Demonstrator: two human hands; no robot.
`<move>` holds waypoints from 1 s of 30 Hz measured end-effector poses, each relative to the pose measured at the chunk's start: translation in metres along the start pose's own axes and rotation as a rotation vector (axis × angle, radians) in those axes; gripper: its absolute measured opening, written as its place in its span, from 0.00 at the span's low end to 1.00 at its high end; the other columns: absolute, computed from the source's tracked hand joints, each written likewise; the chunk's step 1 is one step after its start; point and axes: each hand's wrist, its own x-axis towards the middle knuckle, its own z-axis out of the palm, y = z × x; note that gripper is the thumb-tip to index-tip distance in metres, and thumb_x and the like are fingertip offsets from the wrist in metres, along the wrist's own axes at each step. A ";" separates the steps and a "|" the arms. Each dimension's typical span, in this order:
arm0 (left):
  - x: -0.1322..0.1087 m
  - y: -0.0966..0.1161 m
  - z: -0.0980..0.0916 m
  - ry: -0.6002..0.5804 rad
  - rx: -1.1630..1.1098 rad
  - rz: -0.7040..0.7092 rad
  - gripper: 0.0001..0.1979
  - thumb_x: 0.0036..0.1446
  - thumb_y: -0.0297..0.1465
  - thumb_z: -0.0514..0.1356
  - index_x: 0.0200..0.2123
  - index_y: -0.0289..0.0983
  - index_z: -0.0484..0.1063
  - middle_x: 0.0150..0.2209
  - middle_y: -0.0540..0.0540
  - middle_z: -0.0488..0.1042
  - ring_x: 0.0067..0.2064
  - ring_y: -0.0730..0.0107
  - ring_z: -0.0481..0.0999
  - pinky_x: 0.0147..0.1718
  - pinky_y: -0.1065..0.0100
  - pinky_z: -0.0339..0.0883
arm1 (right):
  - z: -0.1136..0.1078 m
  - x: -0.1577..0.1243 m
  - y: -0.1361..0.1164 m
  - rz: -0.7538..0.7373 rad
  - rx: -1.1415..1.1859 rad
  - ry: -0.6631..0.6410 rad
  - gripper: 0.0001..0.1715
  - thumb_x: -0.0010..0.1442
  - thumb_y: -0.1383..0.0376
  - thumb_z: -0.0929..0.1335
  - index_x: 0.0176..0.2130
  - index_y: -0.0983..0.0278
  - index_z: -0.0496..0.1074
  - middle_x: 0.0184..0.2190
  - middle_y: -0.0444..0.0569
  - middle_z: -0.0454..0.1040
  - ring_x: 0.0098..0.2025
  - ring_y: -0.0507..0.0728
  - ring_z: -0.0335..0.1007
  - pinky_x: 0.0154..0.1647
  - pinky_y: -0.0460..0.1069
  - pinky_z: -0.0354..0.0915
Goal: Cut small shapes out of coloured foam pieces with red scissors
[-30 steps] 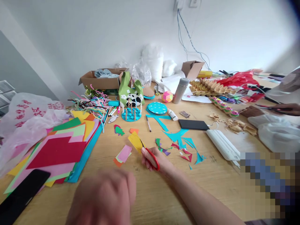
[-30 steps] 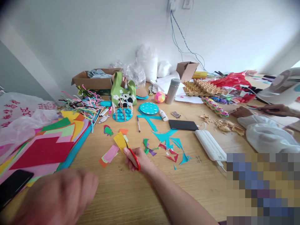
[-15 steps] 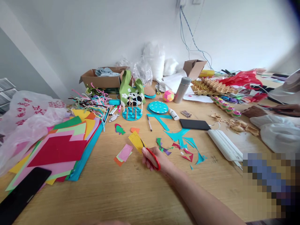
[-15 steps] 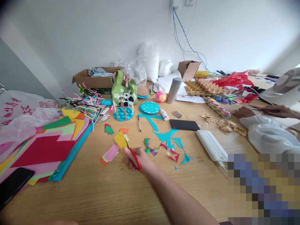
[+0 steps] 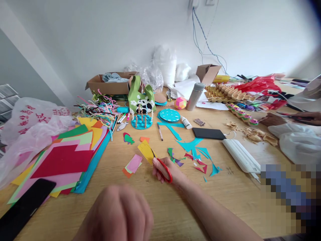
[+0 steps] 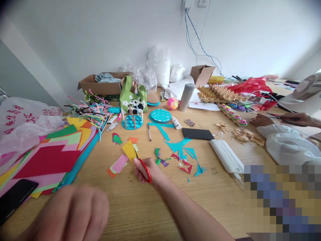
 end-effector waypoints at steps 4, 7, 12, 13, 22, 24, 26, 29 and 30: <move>0.075 -0.012 0.020 0.316 -0.229 -0.096 0.30 0.45 0.52 0.66 0.10 0.39 0.58 0.12 0.54 0.50 0.16 0.79 0.51 0.17 0.68 0.50 | 0.000 -0.001 -0.002 -0.029 0.010 -0.019 0.42 0.51 0.31 0.63 0.21 0.66 0.68 0.11 0.42 0.63 0.12 0.46 0.54 0.13 0.43 0.47; 0.098 -0.039 0.012 0.560 -0.287 -0.196 0.28 0.42 0.49 0.70 0.15 0.38 0.59 0.13 0.56 0.54 0.16 0.81 0.53 0.17 0.72 0.51 | -0.001 -0.002 -0.001 -0.041 0.002 -0.033 0.43 0.51 0.30 0.62 0.21 0.66 0.68 0.11 0.42 0.63 0.12 0.46 0.55 0.13 0.43 0.47; 0.098 -0.068 0.005 0.487 -0.346 -0.338 0.24 0.37 0.44 0.74 0.33 0.34 0.74 0.30 0.48 0.75 0.29 0.75 0.71 0.25 0.73 0.62 | -0.001 -0.002 -0.001 -0.031 -0.024 -0.101 0.45 0.49 0.28 0.61 0.22 0.67 0.69 0.12 0.43 0.64 0.12 0.46 0.56 0.13 0.42 0.48; 0.097 -0.069 0.006 0.450 -0.358 -0.338 0.23 0.38 0.43 0.74 0.33 0.34 0.74 0.30 0.48 0.75 0.30 0.74 0.72 0.27 0.72 0.63 | -0.001 -0.002 -0.001 -0.027 -0.031 -0.116 0.44 0.49 0.28 0.61 0.21 0.67 0.68 0.12 0.43 0.64 0.12 0.46 0.56 0.13 0.42 0.49; 0.096 -0.070 0.009 0.441 -0.336 -0.269 0.13 0.36 0.30 0.72 0.25 0.34 0.72 0.25 0.50 0.73 0.27 0.73 0.70 0.28 0.70 0.64 | 0.001 -0.002 0.001 0.000 -0.080 -0.137 0.44 0.49 0.29 0.62 0.21 0.67 0.69 0.12 0.43 0.64 0.13 0.47 0.58 0.13 0.43 0.52; 0.095 -0.070 0.008 0.437 -0.314 -0.274 0.13 0.35 0.30 0.72 0.24 0.34 0.71 0.23 0.51 0.72 0.26 0.74 0.69 0.27 0.70 0.63 | 0.001 -0.002 0.001 0.002 -0.089 -0.145 0.43 0.49 0.29 0.62 0.22 0.67 0.69 0.12 0.42 0.64 0.13 0.47 0.58 0.13 0.43 0.53; 0.095 -0.071 0.007 0.443 -0.282 -0.281 0.13 0.35 0.30 0.71 0.24 0.34 0.71 0.23 0.51 0.72 0.26 0.73 0.69 0.26 0.70 0.63 | 0.001 -0.002 0.002 0.001 -0.091 -0.149 0.43 0.49 0.29 0.62 0.22 0.67 0.69 0.12 0.42 0.64 0.12 0.47 0.58 0.14 0.43 0.53; 0.095 -0.072 0.006 0.441 -0.234 -0.284 0.13 0.35 0.31 0.71 0.25 0.34 0.72 0.24 0.50 0.73 0.27 0.72 0.70 0.27 0.70 0.64 | 0.001 -0.002 0.003 -0.002 -0.095 -0.150 0.44 0.50 0.29 0.62 0.22 0.67 0.69 0.12 0.42 0.64 0.13 0.47 0.58 0.13 0.43 0.52; 0.095 -0.073 0.005 0.433 -0.222 -0.284 0.13 0.35 0.31 0.71 0.25 0.34 0.73 0.24 0.49 0.73 0.27 0.72 0.70 0.27 0.69 0.64 | 0.001 -0.002 0.003 -0.004 -0.096 -0.149 0.44 0.50 0.29 0.62 0.22 0.67 0.69 0.12 0.42 0.65 0.13 0.47 0.58 0.13 0.43 0.52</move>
